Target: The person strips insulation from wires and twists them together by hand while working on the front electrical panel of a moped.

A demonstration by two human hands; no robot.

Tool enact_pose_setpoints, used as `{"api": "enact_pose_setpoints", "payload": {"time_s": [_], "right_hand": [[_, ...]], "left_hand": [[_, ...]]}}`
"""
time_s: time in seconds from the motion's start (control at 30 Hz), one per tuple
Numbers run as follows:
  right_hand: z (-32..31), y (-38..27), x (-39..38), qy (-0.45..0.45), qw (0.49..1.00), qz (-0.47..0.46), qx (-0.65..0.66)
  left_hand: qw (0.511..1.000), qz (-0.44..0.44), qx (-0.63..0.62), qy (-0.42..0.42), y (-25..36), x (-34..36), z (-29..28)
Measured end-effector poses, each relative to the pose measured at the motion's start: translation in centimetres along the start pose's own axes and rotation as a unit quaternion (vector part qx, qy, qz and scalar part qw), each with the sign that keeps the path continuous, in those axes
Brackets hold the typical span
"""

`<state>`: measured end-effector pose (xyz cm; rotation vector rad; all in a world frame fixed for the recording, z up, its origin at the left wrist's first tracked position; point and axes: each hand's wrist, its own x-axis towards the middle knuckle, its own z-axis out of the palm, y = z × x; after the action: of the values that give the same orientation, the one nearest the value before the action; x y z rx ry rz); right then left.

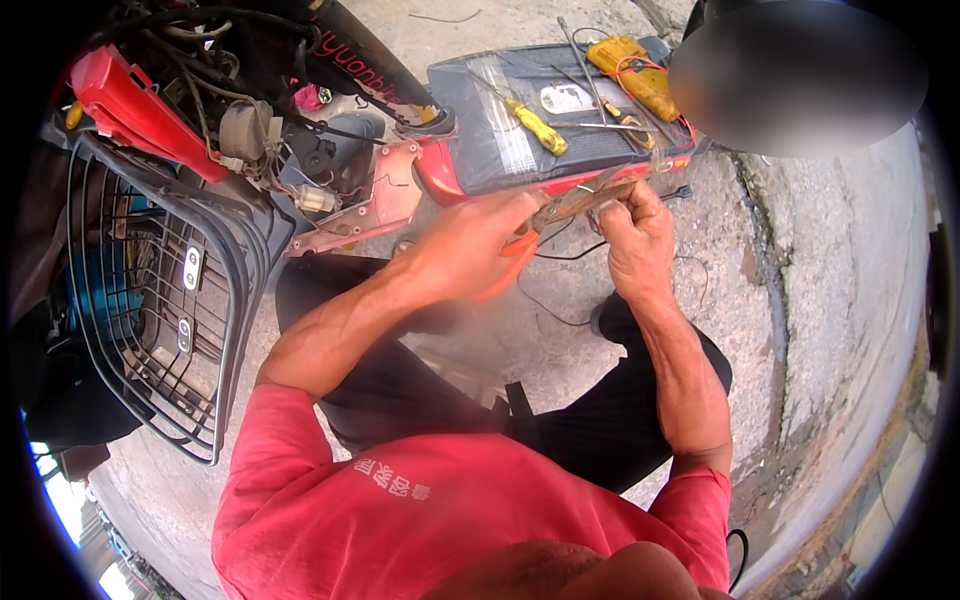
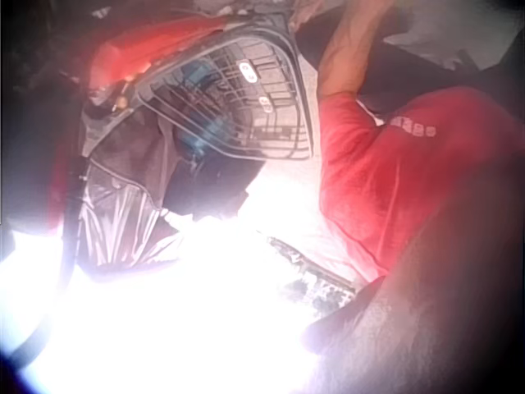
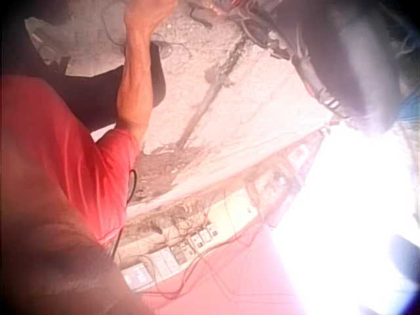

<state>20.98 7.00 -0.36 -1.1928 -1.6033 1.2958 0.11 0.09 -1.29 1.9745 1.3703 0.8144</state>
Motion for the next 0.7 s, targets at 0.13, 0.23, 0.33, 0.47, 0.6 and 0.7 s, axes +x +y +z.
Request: {"api": "enact_pose_setpoints", "payload": {"time_s": [0.13,0.23,0.33,0.47,0.6,0.7], "right_hand": [[0.2,-0.2,0.0,0.013,0.997,0.04,0.069],[0.1,-0.3,0.0,0.018,0.996,0.048,0.071],[-0.1,-0.5,0.1,0.038,0.994,0.072,0.079],[-0.4,-0.8,0.5,0.051,0.987,0.086,0.127],[-0.3,-0.9,0.9,0.047,0.99,0.078,0.108],[-0.4,-1.1,1.1,0.039,0.991,0.069,0.111]], "left_hand": [[0.989,-0.096,-0.098,-0.051,0.9,0.3,-0.3],[0.977,-0.103,-0.175,-0.072,-0.1,0.3,0.1],[0.972,-0.102,-0.198,-0.081,-0.1,0.7,0.1],[0.957,-0.134,-0.248,-0.059,-1.9,0.8,0.1],[0.952,-0.242,-0.186,0.014,-3.4,2.0,-0.4],[0.941,-0.287,-0.164,0.07,-7.1,3.6,0.5]]}}
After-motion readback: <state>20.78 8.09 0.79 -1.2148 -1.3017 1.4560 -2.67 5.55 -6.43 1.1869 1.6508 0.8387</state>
